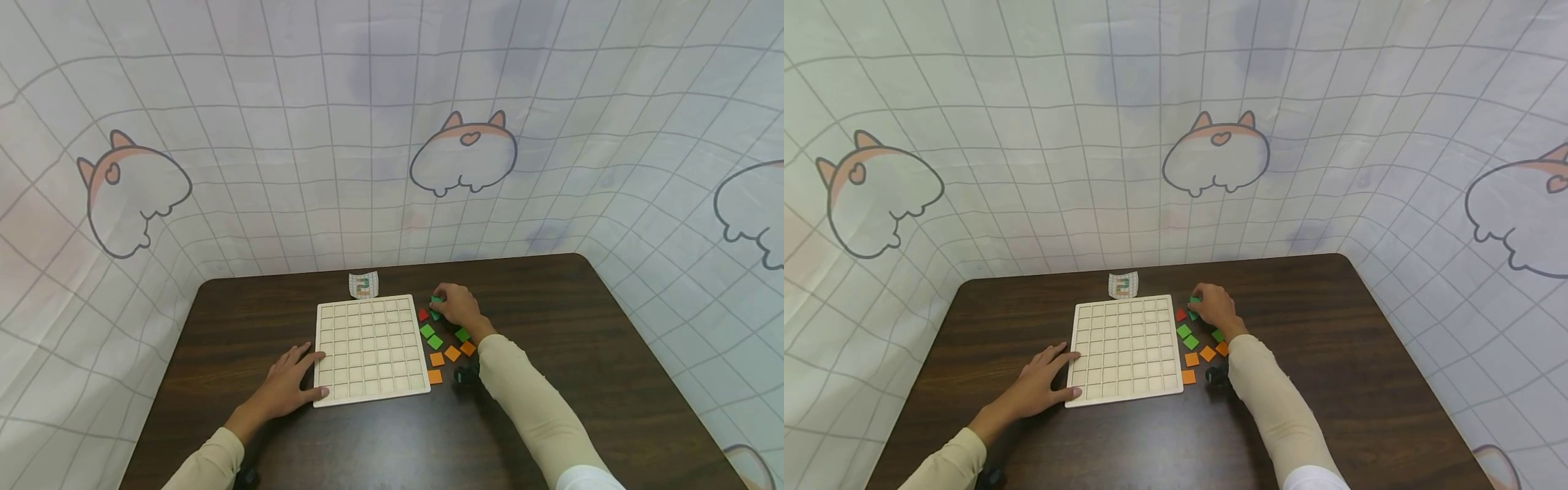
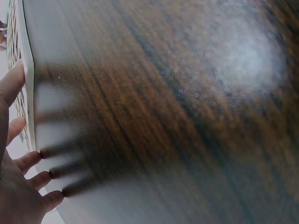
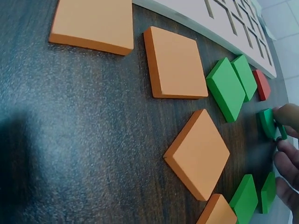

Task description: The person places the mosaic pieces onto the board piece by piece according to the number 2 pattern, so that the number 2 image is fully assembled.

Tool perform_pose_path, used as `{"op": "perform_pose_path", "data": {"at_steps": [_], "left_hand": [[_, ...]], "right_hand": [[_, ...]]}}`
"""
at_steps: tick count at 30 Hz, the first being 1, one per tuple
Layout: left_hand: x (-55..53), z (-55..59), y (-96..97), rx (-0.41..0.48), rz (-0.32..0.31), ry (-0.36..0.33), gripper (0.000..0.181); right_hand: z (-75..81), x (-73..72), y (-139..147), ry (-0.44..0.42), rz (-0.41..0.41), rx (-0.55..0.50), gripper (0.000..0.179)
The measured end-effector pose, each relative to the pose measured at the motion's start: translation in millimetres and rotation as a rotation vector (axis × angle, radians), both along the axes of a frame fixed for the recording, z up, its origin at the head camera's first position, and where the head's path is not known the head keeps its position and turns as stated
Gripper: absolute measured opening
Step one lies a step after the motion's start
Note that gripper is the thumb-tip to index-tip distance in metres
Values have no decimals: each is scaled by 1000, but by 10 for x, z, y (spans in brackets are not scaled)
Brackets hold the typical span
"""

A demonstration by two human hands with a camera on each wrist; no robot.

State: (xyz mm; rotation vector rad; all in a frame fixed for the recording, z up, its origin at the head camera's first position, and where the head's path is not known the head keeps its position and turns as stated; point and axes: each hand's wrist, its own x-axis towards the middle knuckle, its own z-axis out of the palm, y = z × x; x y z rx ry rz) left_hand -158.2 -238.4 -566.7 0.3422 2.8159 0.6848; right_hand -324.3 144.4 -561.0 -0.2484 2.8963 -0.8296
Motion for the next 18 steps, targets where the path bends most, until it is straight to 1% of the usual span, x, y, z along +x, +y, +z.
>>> {"op": "perform_pose_path", "data": {"at_steps": [8, 18], "left_hand": [[1, -20, -11, 19, -8, 11, 75], [-7, -23, -19, 25, -8, 4, 76]], "right_hand": [[-12, 9, 25, 22, 26, -40, 30], [-46, -5, 57, 46, 57, -90, 30]]}}
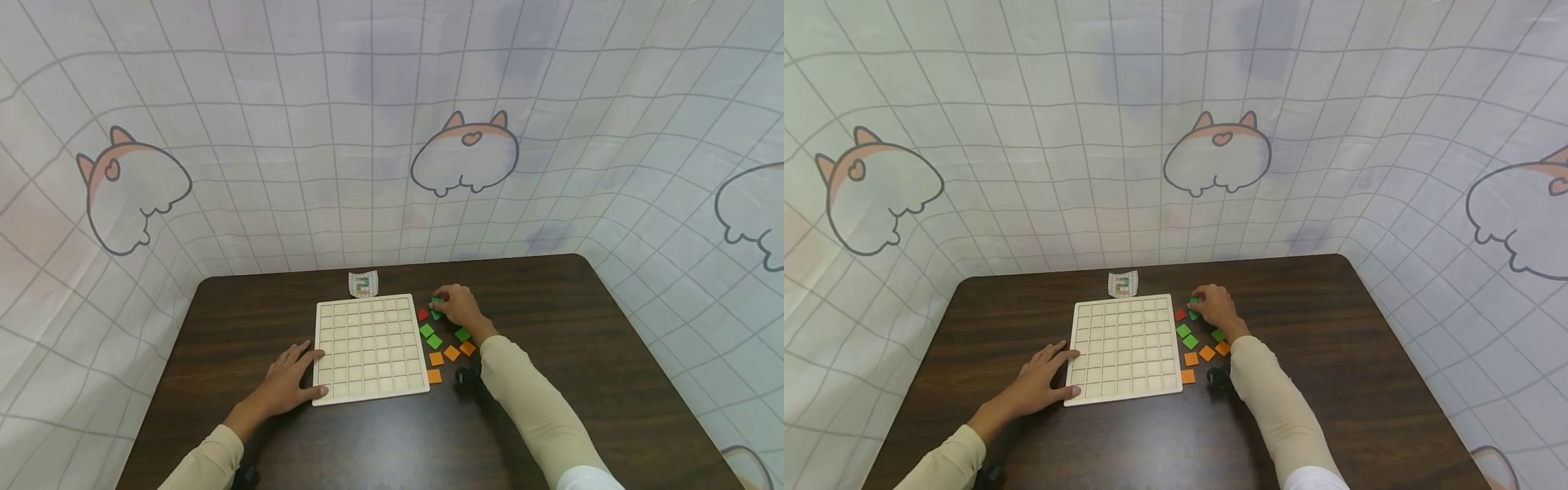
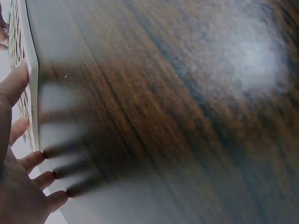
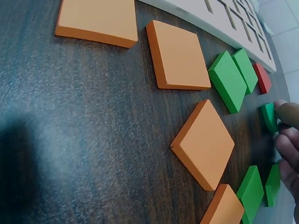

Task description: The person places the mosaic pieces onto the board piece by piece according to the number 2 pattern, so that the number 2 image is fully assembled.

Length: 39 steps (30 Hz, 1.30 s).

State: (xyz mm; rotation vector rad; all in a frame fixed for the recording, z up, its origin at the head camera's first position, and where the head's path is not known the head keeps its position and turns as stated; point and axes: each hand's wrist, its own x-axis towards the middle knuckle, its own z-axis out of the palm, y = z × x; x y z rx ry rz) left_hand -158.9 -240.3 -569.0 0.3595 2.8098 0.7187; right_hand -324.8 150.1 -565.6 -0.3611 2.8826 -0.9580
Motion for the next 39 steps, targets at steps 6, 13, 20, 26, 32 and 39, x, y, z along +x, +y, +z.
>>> {"op": "perform_pose_path", "data": {"at_steps": [6, 13, 20, 26, 32, 39], "left_hand": [[-6, 5, -9, -7, 7, -9, 76], [-6, 11, -10, 10, 10, -14, 75], [2, 7, -18, 42, 8, -4, 74], [6, 0, -10, 58, 17, 10, 74], [8, 1, 11, 58, 32, 5, 73], [6, 36, 38, 54, 56, -13, 71]], "right_hand": [[-11, 3, -4, 7, 12, -95, 31], [43, 28, -67, 4, 44, -177, 32], [62, 84, -204, -28, 110, -217, 31], [68, 137, -332, -20, 137, -239, 28], [79, 195, -425, -48, 150, -267, 28], [38, 239, -505, -60, 162, -283, 27]]}}
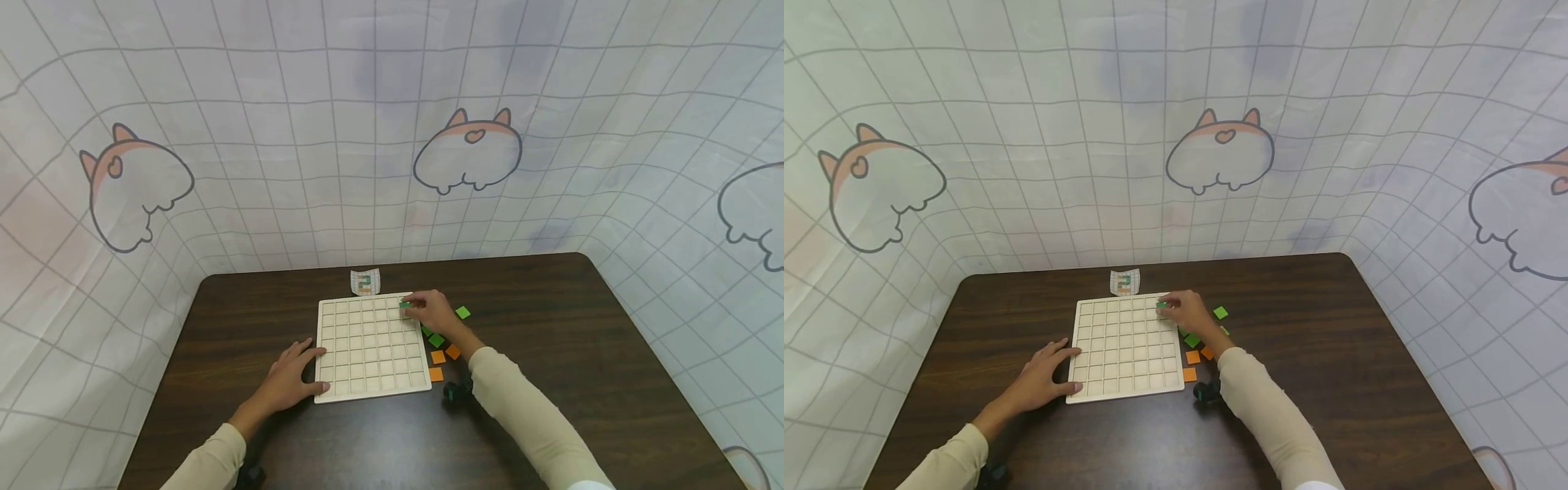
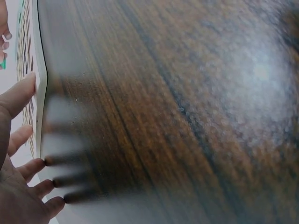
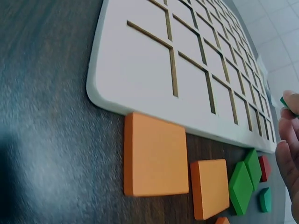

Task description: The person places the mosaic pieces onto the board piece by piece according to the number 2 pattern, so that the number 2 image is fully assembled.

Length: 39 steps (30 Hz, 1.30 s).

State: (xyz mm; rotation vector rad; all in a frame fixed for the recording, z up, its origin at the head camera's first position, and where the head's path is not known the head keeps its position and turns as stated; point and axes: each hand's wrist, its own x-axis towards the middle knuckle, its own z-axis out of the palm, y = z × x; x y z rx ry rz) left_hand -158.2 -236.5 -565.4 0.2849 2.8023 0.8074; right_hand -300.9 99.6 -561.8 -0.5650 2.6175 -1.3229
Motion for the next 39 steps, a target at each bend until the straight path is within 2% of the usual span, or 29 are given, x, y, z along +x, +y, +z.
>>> {"op": "perform_pose_path", "data": {"at_steps": [16, 26, 32, 39], "left_hand": [[-4, -10, 0, -9, 10, 8, 70], [3, -29, -2, -9, 13, -1, 71], [8, -17, 1, -7, 8, 10, 71], [2, -26, -6, -4, 3, 15, 71]], "right_hand": [[-20, 59, -213, -9, 16, -41, 23], [-78, 67, -354, -45, -15, -15, 24], [-127, 53, -447, -1, -38, 29, 22], [-131, 60, -505, 1, -61, 39, 19]]}}
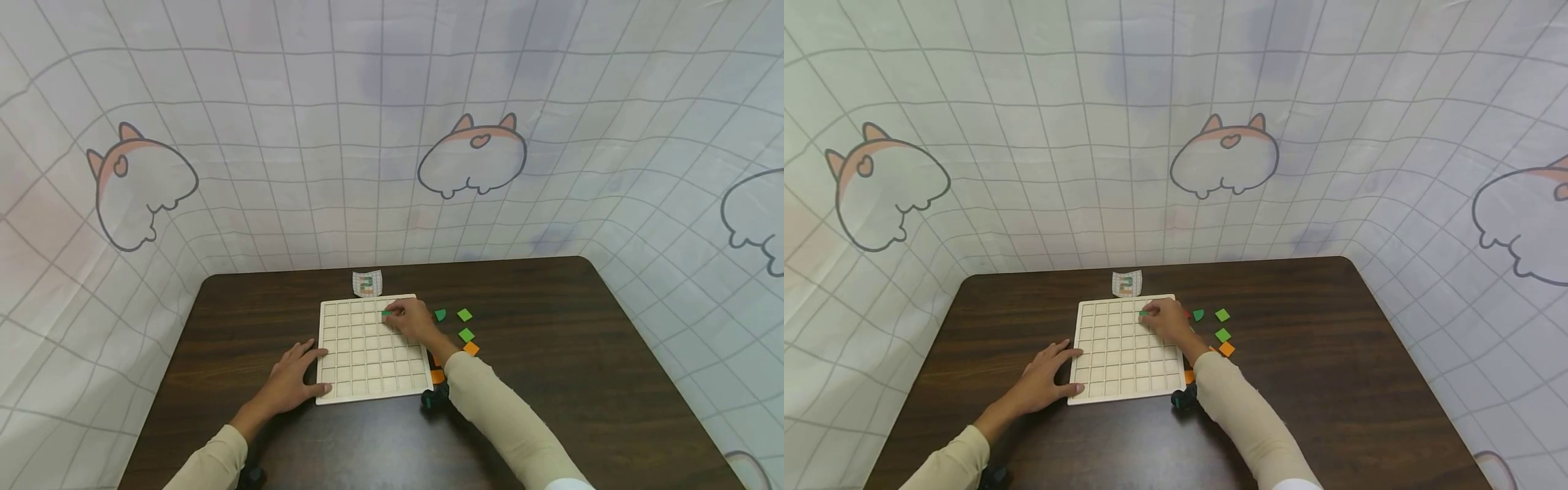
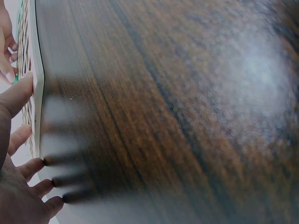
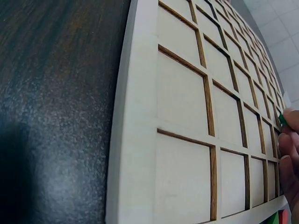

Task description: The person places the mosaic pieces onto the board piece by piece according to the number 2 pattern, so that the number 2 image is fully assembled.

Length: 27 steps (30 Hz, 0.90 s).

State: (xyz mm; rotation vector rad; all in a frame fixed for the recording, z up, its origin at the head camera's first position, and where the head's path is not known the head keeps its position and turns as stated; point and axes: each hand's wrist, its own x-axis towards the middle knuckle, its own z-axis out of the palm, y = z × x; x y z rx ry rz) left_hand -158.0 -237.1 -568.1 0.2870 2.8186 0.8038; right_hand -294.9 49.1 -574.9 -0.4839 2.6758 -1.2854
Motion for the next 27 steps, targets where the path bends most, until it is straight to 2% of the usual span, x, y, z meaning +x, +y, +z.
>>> {"op": "perform_pose_path", "data": {"at_steps": [7, 15, 27], "left_hand": [[-6, -22, -3, -1, -1, -4, 71], [9, -11, -5, 3, -6, 2, 71], [1, -13, 5, -3, 3, 1, 71]], "right_hand": [[27, 32, -42, -2, -33, 40, 17], [11, 43, -80, 70, -34, 83, 17], [38, 54, -68, 62, -21, 102, 20]]}}
